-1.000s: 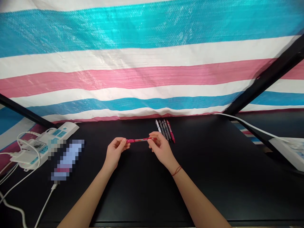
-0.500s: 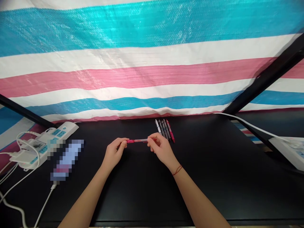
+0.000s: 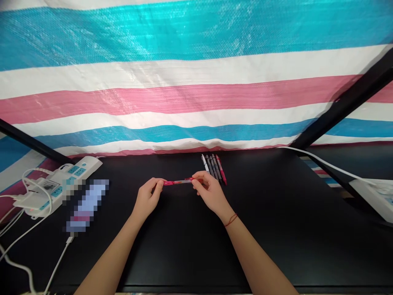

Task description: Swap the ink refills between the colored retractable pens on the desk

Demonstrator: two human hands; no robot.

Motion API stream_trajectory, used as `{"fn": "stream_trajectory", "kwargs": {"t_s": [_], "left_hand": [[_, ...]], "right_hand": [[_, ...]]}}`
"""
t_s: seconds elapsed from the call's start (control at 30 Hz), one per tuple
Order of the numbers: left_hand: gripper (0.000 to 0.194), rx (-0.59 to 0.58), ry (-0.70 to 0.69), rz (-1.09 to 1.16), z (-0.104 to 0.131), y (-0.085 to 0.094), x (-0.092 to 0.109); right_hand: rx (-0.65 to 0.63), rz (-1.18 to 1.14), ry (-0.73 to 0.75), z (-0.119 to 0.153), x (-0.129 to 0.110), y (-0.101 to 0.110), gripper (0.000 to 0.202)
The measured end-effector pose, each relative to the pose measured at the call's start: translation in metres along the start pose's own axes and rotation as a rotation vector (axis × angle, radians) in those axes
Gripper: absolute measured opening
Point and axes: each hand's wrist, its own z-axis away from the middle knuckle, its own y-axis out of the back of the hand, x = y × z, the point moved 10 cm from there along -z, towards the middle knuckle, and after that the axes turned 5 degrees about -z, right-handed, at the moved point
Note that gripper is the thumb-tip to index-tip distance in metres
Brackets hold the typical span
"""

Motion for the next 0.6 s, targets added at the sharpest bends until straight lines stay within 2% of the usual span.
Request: {"fn": "stream_trajectory", "kwargs": {"t_s": [0.13,0.23,0.4,0.5,0.6], "left_hand": [[0.024,0.043,0.07,0.02,0.0,0.006,-0.007],[0.027,0.06,0.129,0.039,-0.001,0.009,-0.015],[0.028,0.1,0.174,0.098,0.0,0.014,-0.019],[0.028,0.132,0.201,0.13,0.001,0.017,-0.021],[0.029,0.135,0.2,0.135,0.001,0.017,-0.021]], "right_hand": [[0.054,-0.024,0.059,0.0,-0.006,0.005,0.022],[0.098,-0.083,0.038,-0.003,-0.004,0.012,0.022],[0.223,-0.345,-0.037,-0.007,0.006,0.032,0.021],[0.205,-0.523,-0.141,-0.008,0.016,0.032,0.02],[0.135,-0.658,-0.231,-0.008,0.022,0.023,0.017]]}}
